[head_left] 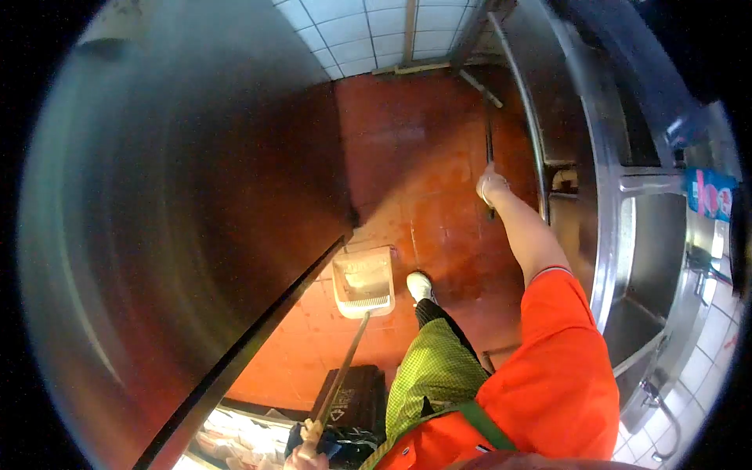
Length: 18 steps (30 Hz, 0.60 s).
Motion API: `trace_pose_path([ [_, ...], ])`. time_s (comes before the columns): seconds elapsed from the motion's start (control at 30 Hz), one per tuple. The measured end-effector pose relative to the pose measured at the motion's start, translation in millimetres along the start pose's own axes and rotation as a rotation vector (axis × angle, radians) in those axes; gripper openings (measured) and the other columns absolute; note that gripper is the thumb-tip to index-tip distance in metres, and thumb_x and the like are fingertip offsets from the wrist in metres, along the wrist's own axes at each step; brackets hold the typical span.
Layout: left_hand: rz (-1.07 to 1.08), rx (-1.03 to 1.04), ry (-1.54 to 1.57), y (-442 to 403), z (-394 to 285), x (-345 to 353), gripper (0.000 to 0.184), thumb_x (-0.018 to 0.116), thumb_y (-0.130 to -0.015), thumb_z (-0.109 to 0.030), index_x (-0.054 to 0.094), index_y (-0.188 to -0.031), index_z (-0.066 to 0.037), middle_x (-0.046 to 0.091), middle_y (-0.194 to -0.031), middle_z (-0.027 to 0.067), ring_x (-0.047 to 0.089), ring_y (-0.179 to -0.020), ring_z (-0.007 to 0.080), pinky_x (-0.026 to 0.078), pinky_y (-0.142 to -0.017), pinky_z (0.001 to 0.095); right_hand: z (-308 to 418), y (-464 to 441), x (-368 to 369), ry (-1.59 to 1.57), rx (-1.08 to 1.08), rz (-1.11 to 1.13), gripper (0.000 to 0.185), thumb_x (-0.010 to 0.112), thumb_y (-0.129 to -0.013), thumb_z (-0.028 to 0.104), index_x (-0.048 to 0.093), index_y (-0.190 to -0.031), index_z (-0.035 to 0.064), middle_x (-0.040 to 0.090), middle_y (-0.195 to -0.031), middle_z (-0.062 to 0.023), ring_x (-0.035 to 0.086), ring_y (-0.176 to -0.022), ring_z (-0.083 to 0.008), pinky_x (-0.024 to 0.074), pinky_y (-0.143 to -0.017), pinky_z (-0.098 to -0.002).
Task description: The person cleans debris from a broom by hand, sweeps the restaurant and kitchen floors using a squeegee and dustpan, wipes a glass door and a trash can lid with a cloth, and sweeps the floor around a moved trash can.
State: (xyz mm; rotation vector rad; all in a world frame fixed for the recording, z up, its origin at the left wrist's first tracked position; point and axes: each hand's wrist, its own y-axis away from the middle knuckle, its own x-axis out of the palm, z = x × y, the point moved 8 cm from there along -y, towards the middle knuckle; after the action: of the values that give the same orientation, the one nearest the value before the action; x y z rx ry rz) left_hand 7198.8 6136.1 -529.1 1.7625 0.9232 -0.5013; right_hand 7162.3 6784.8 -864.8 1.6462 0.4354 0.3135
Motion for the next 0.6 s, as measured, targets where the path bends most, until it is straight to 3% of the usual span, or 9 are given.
trace_pose_path([
  [0.1,0.085,0.060,-0.518,-13,-76,-15,0.047,0.066,-0.061,-0.031,0.054,-0.099,-0.008,0.058,-0.075,0.0149,0.056,-0.065,0.0325,0.045,-0.054,0.0405,28,2,50,-0.082,0.094,-0.011,0.036,0.055,-0.076,0.014,0.052,-0.110,0.0013,0.050,-0.112,-0.0185,0.048,-0.103,-0.0327,0.0298,-0.093,-0.0521],
  [0.2,0.043,0.319,-0.373,3,-102,-29,0.034,0.064,-0.065,-0.028,0.058,-0.094,-0.011,0.059,-0.077,0.0142,0.057,-0.061,0.0312,0.047,-0.054,0.0386,76,68,72,-1.155,0.392,-0.057,0.060,0.048,-0.079,0.010,0.017,-0.130,0.0072,0.046,-0.115,-0.0223,0.049,-0.101,-0.0309,0.0362,-0.088,-0.0433],
  [0.23,0.183,0.262,-0.612,5,-98,-19,0.041,0.066,-0.067,-0.031,0.054,-0.101,-0.012,0.060,-0.079,0.0149,0.058,-0.064,0.0320,0.047,-0.055,0.0392,96,85,81,-1.482,0.476,-0.094,0.069,0.047,-0.079,0.009,0.004,-0.134,0.0104,0.045,-0.116,-0.0232,0.050,-0.099,-0.0303,0.0395,-0.085,-0.0405],
  [0.27,0.120,0.297,-0.440,15,-104,-30,0.038,0.064,-0.059,-0.023,0.052,-0.088,-0.002,0.057,-0.069,0.0148,0.057,-0.065,0.0307,0.045,-0.057,0.0405,126,100,87,-1.487,0.452,-0.126,0.073,0.048,-0.079,0.010,0.000,-0.134,0.0130,0.045,-0.115,-0.0233,0.052,-0.096,-0.0295,0.0421,-0.080,-0.0402],
  [0.3,0.126,0.318,-0.461,19,-98,-33,0.042,0.066,-0.059,-0.026,0.051,-0.090,-0.002,0.056,-0.065,0.0145,0.056,-0.060,0.0313,0.044,-0.055,0.0418,156,114,93,-1.491,0.428,-0.158,0.077,0.049,-0.079,0.010,-0.004,-0.135,0.0155,0.046,-0.114,-0.0234,0.054,-0.092,-0.0286,0.0447,-0.075,-0.0398],
  [0.37,0.067,0.369,-0.506,22,-114,-43,0.038,0.067,-0.055,-0.025,0.052,-0.084,-0.005,0.053,-0.055,0.0151,0.054,-0.054,0.0316,0.043,-0.051,0.0421,179,151,89,-1.502,0.454,-0.312,0.076,0.049,-0.079,0.010,-0.001,-0.135,0.0155,0.049,-0.111,-0.0229,0.055,-0.090,-0.0284,0.0445,-0.072,-0.0409],
  [0.43,0.008,0.502,-0.511,23,-114,-53,0.038,0.067,-0.058,-0.027,0.052,-0.085,-0.006,0.052,-0.055,0.0129,0.053,-0.051,0.0305,0.043,-0.048,0.0400,207,222,79,-1.695,0.283,-0.132,0.070,0.047,-0.076,0.007,0.009,-0.135,0.0141,0.044,-0.118,-0.0220,0.045,-0.106,-0.0329,0.0362,-0.090,-0.0385],
  [0.57,-0.007,0.544,-0.538,23,-154,-67,0.032,0.068,-0.058,-0.026,0.053,-0.080,-0.007,0.050,-0.052,0.0079,0.051,-0.047,0.0255,0.042,-0.044,0.0363,187,233,69,-1.723,0.210,-0.401,0.066,0.051,-0.076,0.013,0.019,-0.133,0.0182,0.045,-0.117,-0.0195,0.045,-0.106,-0.0330,0.0372,-0.088,-0.0388],
  [0.6,-0.013,0.533,-0.541,24,-159,-68,0.032,0.068,-0.058,-0.026,0.053,-0.080,-0.007,0.050,-0.052,0.0079,0.051,-0.047,0.0255,0.042,-0.044,0.0363,167,224,53,-1.629,0.241,-0.509,0.067,0.049,-0.076,0.009,0.016,-0.134,0.0191,0.049,-0.110,-0.0208,0.049,-0.095,-0.0333,0.0396,-0.080,-0.0403],
])
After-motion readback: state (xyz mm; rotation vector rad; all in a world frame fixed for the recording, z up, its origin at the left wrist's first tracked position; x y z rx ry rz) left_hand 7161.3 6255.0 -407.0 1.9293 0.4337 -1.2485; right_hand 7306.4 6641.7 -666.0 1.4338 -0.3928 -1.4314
